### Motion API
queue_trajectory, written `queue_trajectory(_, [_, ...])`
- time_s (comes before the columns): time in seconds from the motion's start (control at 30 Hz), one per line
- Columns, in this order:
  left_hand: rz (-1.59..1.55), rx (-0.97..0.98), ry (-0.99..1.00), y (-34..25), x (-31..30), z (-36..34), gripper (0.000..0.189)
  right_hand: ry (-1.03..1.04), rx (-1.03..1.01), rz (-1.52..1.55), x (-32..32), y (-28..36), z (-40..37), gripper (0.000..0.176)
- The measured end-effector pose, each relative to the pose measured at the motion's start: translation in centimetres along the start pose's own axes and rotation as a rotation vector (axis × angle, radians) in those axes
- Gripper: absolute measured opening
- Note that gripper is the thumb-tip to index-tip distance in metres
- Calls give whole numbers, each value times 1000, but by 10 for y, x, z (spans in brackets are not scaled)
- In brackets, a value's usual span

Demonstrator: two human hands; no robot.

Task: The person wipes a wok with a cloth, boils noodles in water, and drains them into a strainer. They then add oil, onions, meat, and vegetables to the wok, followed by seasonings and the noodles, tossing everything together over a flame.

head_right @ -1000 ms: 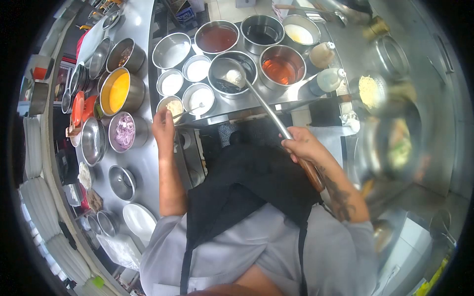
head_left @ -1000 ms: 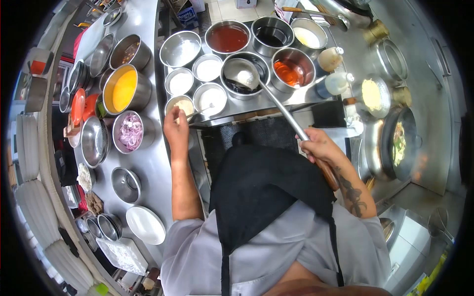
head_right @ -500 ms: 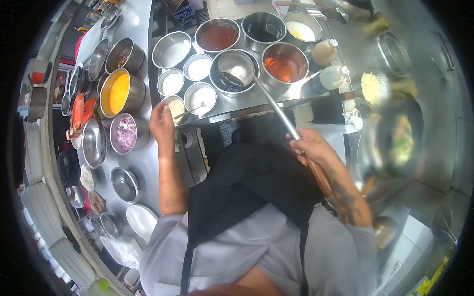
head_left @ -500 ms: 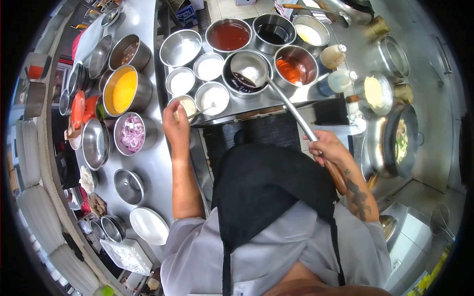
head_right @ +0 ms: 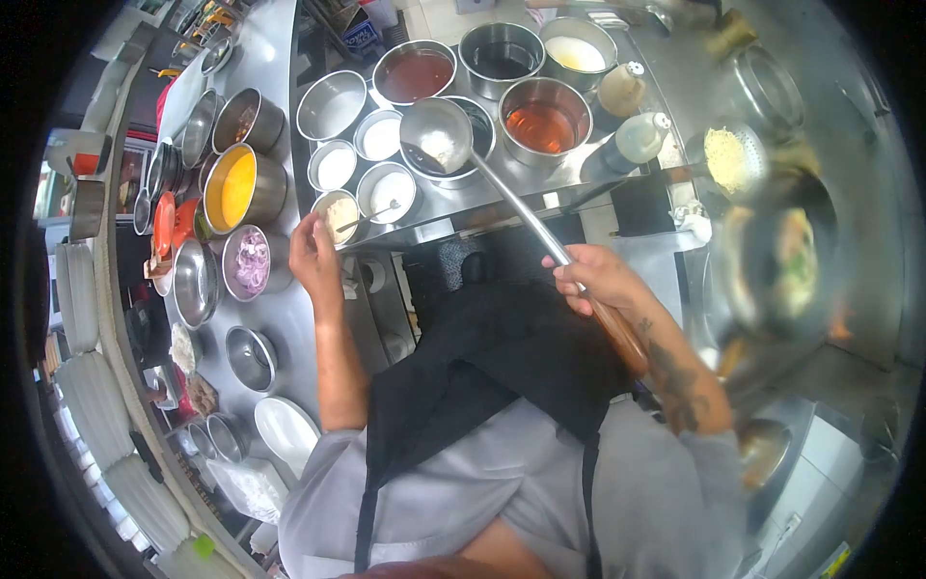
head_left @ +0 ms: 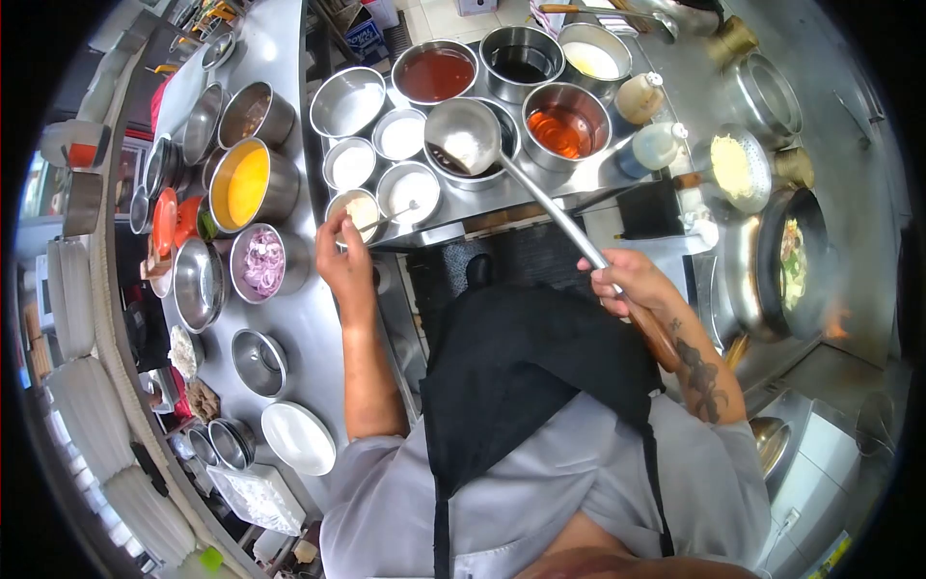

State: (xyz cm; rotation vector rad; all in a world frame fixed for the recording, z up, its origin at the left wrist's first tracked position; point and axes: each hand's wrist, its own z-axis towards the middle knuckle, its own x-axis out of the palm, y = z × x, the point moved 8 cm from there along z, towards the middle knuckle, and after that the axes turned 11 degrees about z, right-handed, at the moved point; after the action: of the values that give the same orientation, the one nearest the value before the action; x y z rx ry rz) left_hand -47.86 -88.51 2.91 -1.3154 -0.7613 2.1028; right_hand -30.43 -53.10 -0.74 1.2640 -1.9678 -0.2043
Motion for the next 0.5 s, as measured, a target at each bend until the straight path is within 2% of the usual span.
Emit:
queue_trajectory(0.07, [18,22,-23,-2,-5,-5,18,37,41,138,3,-3,0,26])
queue_trajectory(0.17, [20,-54,-21,-7,-10,-17,18,140,50,452,9,-6,-1,26])
queue_trajectory(0.33, [-184,-95,-22,-27,5,-37,18,408,62,727,5,-12,-16,29])
queue_trajectory(0.43, [-259,-123,91,-42,42,-53,18,526,-17,835,-7,-6,-50,31])
queue_trajectory(0.5, [-401,-115,247,-67,84,-74,18,556,-123,873,-25,0,-83,32])
